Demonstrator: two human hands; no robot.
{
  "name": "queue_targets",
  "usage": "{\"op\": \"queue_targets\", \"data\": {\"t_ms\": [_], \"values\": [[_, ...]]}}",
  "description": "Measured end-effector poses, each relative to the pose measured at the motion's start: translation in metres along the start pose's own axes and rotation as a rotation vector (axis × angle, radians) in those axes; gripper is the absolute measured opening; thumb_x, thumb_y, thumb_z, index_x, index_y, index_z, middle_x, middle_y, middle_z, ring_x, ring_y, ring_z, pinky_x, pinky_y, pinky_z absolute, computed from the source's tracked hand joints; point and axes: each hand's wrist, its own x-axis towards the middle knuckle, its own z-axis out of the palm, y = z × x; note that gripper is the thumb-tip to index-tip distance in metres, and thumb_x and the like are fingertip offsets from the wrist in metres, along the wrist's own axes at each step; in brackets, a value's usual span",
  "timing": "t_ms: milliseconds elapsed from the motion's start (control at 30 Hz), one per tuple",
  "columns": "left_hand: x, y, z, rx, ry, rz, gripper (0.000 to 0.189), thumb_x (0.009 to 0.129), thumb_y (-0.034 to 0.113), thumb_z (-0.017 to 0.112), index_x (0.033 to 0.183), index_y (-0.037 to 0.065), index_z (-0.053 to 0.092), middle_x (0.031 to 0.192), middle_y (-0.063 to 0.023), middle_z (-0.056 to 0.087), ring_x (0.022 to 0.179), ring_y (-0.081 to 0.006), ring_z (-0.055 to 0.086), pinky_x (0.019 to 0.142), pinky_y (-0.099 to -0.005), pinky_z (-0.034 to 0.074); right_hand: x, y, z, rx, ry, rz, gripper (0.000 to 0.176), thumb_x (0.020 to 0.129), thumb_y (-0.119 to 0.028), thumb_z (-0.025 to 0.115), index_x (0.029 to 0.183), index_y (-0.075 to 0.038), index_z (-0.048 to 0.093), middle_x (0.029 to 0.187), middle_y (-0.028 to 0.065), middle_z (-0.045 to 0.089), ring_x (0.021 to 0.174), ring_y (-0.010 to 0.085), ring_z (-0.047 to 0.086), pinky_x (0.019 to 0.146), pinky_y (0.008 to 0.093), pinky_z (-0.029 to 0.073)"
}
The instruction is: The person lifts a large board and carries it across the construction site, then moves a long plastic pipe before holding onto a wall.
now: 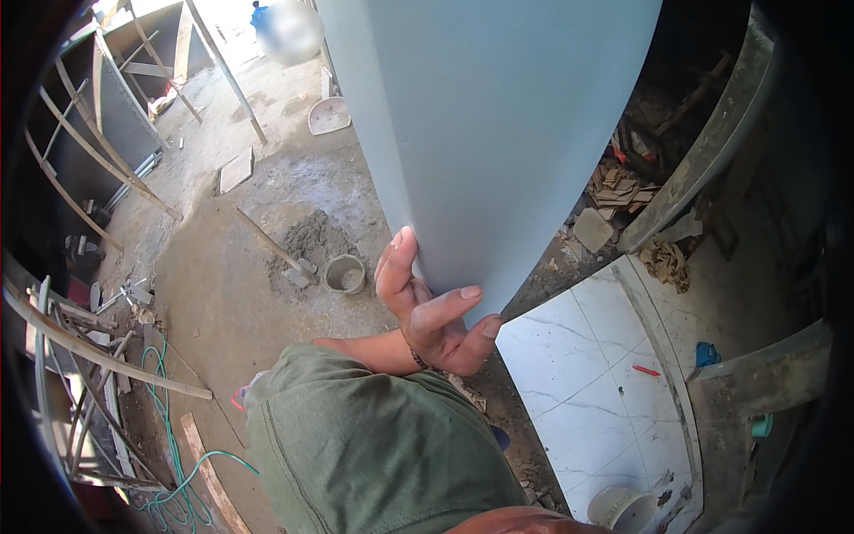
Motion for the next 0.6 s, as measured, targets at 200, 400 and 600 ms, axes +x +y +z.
{"op": "queue_targets", "data": {"t_ms": [200,400,600], "values": [[0.001,0.0,0.001,-0.007,0.005,0.004,0.03,0.068,0.02,0.062,0.096,0.01,0.058,0.134,-0.0292,0.025,0.126,-0.0361,0.025,0.1,-0.0434,0.019,0.034,0.011,-0.04,-0.055,0.111,-0.009,0.075,0.075,-0.066,0.047,0.104,0.003,0.054,0.096,0.0205,0.061,0.091,0.0366,0.06,0.076,0.0448,0.047],[0.011,0.001,0.002,-0.028,-0.076,0.091,0.033,0.077,0.018,0.058,0.107,0.007,0.051,0.138,-0.0265,0.018,0.128,-0.0385,0.024,0.105,-0.0467,0.02,0.127,0.065,-0.184,-0.254,0.449,0.077,0.076,0.075,-0.067,0.047,0.103,0.003,0.054,0.096,0.0204,0.061,0.091,0.0367,0.06,0.076,0.045,0.048],[0.003,0.027,0.015,-0.037,-0.048,-0.11,0.027,0.075,0.01,0.06,0.099,0.001,0.05,0.138,-0.0151,0.026,0.124,-0.0293,0.03,0.101,-0.046,0.031,0.116,0.046,-0.336,-0.667,0.884,0.138,0.081,0.072,-0.071,0.045,0.105,0.002,0.053,0.095,0.0225,0.061,0.091,0.0369,0.06,0.077,0.0451,0.047]]}}
